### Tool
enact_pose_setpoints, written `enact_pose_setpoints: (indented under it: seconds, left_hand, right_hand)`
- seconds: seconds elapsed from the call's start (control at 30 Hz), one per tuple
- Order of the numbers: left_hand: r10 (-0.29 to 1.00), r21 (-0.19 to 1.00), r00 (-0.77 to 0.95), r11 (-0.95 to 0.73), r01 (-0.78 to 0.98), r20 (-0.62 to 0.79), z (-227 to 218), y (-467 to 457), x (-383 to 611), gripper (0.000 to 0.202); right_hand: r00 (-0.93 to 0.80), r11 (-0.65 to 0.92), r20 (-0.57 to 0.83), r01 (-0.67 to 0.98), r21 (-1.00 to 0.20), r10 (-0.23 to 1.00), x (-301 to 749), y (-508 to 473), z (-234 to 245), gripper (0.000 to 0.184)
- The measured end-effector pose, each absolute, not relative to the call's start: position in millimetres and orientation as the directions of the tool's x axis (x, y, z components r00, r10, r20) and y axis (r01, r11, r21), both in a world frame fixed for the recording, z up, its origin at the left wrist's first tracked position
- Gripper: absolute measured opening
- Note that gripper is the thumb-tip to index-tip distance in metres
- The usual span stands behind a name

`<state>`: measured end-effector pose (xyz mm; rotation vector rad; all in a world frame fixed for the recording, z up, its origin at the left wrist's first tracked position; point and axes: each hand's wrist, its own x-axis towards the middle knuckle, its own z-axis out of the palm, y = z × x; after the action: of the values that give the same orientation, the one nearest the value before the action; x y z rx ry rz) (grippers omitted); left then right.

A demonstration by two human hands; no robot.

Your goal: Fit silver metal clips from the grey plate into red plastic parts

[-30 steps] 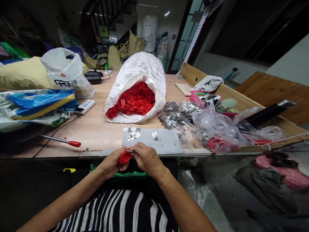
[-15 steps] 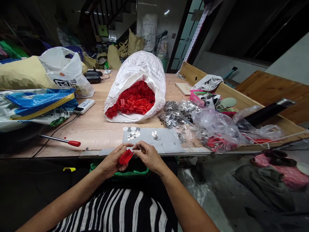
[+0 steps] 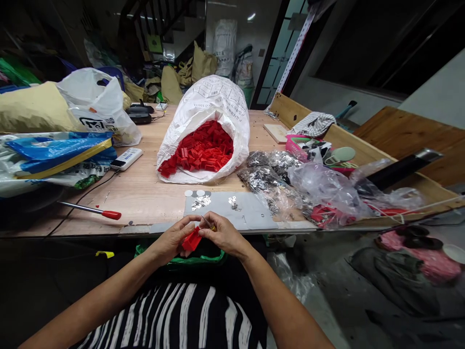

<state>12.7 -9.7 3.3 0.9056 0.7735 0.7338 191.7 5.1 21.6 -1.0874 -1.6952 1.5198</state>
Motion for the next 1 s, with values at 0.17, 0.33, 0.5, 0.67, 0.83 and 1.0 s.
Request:
enact_pose_setpoints:
  seconds: [0.17, 0.33, 0.5, 0.67, 0.83, 1.0]
  left_hand:
    - [0.803, 0.892, 0.517, 0.426, -0.151, -0.296, 1.1, -6.4, 18.5, 0.050]
    - [0.847, 0.927, 0.445, 0.365, -0.091, -0.290, 0.2, 0.7, 16.8, 0.051]
    - [0.942, 1.000, 0.335, -0.025, 0.013, 0.019, -5.9, -6.4, 7.6, 0.048]
    - [0.852, 0.806, 0.264, -0.517, 0.290, 0.452, -18.2, -13.3, 9.0, 0.035]
    - [0.803, 0.725, 0.294, -0.596, 0.347, 0.519, -21.8, -13.9, 9.8, 0.029]
    - [0.789, 0.730, 0.311, -0.611, 0.306, 0.530, -18.2, -20.1, 8.3, 0.029]
  right_hand:
    - [-0.478, 0.041, -0.055, 0.187, -0.982, 0.877, 192.8, 5.1, 14.8, 0.020]
    - [-0.395, 0.005, -0.060, 0.161, -0.987, 0.917, 196.2, 8.1, -0.8, 0.024]
    - [-0.255, 0.043, -0.023, 0.251, -0.967, 0.967, 199.9, 6.9, -12.9, 0.021]
    - [-0.205, 0.081, 0.020, 0.294, -0.952, 0.978, 193.2, 1.5, -16.6, 0.019]
    - [-0.248, -0.012, -0.051, 0.154, -0.988, 0.968, 192.1, -2.0, -19.1, 0.031]
    - [-0.351, -0.196, -0.205, 0.060, -0.979, 0.914, 197.5, -8.3, -14.1, 0.040]
